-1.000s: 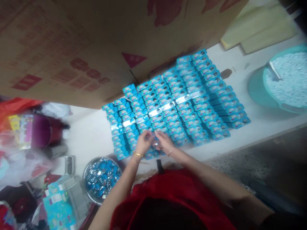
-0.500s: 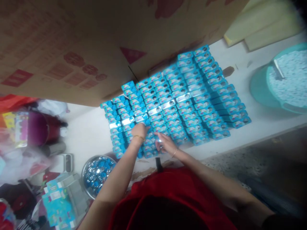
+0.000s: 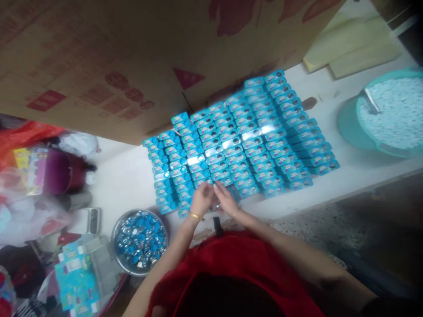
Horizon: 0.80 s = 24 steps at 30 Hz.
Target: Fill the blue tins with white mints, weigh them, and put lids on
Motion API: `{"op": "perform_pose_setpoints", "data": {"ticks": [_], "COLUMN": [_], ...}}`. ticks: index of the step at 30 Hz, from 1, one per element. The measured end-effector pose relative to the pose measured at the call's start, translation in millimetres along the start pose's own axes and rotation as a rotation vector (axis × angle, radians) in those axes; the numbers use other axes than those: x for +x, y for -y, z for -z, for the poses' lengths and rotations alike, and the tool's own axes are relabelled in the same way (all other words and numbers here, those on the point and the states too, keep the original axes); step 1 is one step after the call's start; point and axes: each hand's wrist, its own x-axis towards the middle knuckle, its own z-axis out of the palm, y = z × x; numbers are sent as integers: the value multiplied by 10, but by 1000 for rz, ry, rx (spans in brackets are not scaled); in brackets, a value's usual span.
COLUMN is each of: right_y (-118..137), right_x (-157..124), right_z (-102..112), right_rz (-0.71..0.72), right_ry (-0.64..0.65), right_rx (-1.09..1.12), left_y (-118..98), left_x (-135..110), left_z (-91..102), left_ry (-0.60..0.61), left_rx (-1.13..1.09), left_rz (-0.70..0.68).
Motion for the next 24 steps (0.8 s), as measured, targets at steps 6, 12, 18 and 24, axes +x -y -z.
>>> {"op": "perform_pose_setpoints", "data": {"ticks": [6, 12, 18, 24], "right_y": [96, 230, 269, 144], "right_x": [-73, -23, 54, 4], "right_z": [172, 244, 123, 122], "right_rz": [92, 221, 441, 658], "right_ry": [53, 110, 47, 21], "right_rx": [131, 126, -75, -406], "left_y": [45, 14, 10, 4], "left_x": [450, 640, 610, 41], "left_z": [86, 82, 122, -25], "left_ry": [-50, 120, 87, 154], "left_rx": [436, 757, 668, -250], "left_rz": [222, 259, 267, 136]}}
